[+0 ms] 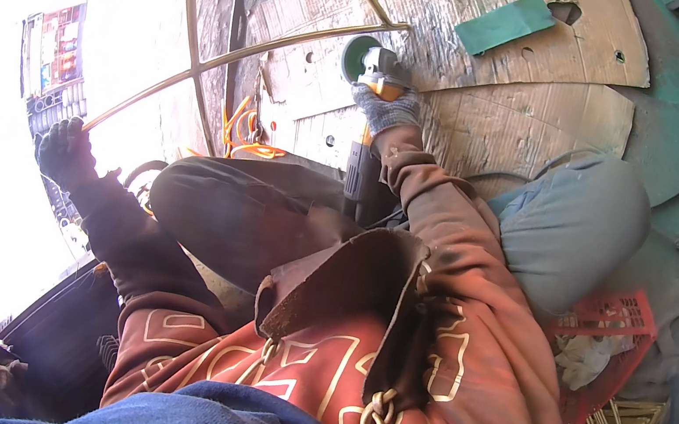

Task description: The person uses an angle grinder to smooth the edges and joints of a metal frame, moving the rotating disc along the material while holding the frame by hand.

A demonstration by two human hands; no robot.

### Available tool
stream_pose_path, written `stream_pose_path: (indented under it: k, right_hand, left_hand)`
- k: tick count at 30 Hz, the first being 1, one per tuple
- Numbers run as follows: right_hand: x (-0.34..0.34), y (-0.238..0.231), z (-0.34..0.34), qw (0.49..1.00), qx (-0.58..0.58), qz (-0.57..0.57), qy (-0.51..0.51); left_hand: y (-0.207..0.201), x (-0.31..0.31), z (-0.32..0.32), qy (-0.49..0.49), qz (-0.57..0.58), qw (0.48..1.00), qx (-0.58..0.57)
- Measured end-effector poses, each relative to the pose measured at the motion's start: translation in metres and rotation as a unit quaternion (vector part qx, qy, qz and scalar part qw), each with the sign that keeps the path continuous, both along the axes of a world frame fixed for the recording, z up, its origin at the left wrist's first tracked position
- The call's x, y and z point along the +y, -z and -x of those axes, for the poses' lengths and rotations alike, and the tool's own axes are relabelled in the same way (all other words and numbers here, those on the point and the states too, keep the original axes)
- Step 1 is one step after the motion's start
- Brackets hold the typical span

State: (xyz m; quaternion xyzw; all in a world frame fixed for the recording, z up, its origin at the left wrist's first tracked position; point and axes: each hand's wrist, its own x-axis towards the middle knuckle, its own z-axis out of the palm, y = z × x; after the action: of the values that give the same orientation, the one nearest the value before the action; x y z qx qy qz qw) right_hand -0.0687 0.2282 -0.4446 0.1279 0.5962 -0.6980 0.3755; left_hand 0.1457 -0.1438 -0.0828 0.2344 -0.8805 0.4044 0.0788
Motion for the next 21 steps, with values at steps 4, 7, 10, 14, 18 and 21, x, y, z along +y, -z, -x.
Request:
stream_pose_path:
  k: [4, 7, 10, 14, 18, 21]
  right_hand:
    - [0.032, 0.011, -0.026, 0.994, -0.064, 0.075, 0.042]
    - [0.042, 0.027, -0.034, 0.997, -0.064, 0.033, 0.012]
    - [0.025, 0.032, -0.023, 0.999, -0.046, 0.024, 0.01]
    - [0.01, 0.031, -0.024, 0.998, -0.041, 0.036, 0.012]
    - [0.03, 0.026, -0.043, 0.995, -0.071, 0.063, 0.025]
    - [0.045, 0.034, -0.046, 0.995, -0.08, 0.045, 0.025]
  left_hand:
    - [0.001, 0.061, 0.054, -0.109, 0.185, 0.94, -0.265]
    - [0.0, 0.067, 0.055, -0.094, 0.186, 0.945, -0.253]
    - [0.001, 0.085, 0.069, -0.144, 0.179, 0.942, -0.244]
    - [-0.003, 0.083, 0.071, -0.132, 0.191, 0.939, -0.254]
    - [-0.008, 0.075, 0.071, -0.162, 0.187, 0.939, -0.24]
    - [-0.018, 0.097, 0.099, -0.161, 0.215, 0.929, -0.254]
